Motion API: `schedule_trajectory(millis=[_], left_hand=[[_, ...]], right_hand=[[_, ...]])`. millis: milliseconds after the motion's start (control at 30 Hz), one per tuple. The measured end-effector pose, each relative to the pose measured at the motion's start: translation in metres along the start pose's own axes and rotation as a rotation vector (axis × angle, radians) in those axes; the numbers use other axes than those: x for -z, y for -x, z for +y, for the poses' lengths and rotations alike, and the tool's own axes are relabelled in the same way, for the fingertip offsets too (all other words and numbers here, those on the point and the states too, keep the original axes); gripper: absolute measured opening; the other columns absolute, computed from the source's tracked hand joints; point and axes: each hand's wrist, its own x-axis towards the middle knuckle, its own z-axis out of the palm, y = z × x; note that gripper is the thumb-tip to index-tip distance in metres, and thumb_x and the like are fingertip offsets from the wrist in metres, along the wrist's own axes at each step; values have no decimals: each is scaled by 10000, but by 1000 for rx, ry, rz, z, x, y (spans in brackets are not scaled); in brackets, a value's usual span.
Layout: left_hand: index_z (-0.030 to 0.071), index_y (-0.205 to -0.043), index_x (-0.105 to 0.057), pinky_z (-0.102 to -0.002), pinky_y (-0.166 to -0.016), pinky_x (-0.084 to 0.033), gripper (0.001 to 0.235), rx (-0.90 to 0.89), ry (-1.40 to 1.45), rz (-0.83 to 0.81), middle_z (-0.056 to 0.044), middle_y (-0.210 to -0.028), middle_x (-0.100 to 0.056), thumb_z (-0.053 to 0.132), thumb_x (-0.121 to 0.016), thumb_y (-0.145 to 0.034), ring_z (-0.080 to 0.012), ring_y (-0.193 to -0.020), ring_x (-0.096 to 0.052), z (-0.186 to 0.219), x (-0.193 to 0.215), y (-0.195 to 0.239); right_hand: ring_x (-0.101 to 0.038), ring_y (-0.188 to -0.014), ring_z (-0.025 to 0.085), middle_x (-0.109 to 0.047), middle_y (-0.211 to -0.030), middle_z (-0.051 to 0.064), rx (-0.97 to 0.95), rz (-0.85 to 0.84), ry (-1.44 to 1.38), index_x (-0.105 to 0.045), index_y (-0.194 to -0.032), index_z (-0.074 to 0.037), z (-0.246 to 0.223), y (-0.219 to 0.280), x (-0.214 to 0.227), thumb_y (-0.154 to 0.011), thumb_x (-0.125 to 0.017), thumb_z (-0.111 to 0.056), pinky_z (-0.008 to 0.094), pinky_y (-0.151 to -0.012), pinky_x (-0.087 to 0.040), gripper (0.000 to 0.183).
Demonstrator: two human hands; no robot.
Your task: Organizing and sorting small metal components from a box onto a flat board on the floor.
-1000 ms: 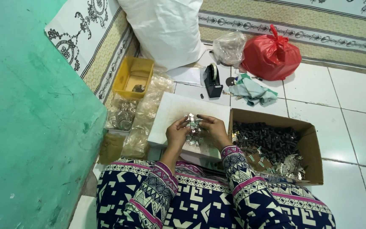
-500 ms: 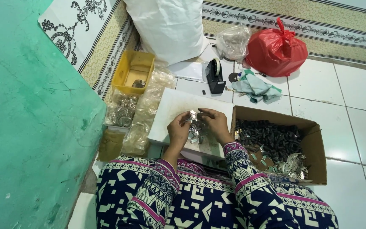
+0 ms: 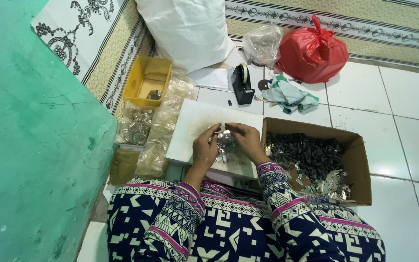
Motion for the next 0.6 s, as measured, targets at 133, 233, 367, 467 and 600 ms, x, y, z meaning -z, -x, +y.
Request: schedule_trajectory(millis=[133,233,367,467,600], left_hand=[[184,-1306,-708,-368,-825,-610,431,-55,-26,27,-80,-1075,-779,-2,-606,-930,-283,-987,-743,-2,-3,2],[177,-1305,-703,-341,-801,-616,406,-104,-78,14,-63,-1054,-778,35,-635,-931,-252,-944,-741,-2,-12,11],[168,-1191,-745,-339,-789,-621,359,-249,-95,-127,-31,-987,-781,19,-704,-866,-224,-894,-745,10,-34,32],[153,-1136,-749,-342,-799,-609,291,-362,-123,-311,-33,-951,-768,49,-720,-866,-231,-880,-743,40,-51,43],[89,-1091,-728,-398,-820,-588,217,-400,-166,-599,-96,-922,-738,50,-703,-878,-299,-887,-720,40,-95,58]], right_hand=[[-717,-1083,364,-769,-1073,209,24,59,3,-769,-1172,-52,7,13,34,-882,-687,105,473,-943,-571,340],[-709,-1085,340,-773,-1062,191,-26,108,73,-788,-1143,-72,7,35,75,-869,-730,46,459,-937,-570,303],[-693,-1120,423,-768,-1111,226,-225,77,274,-772,-1197,-35,33,79,137,-885,-725,-9,514,-963,-556,316],[-693,-1142,413,-783,-1130,186,-374,-2,492,-791,-1175,-90,110,102,172,-860,-759,-101,520,-983,-553,317],[-718,-1148,347,-810,-1129,97,-511,-220,713,-801,-1182,-214,103,117,164,-861,-747,-263,479,-995,-573,329]])
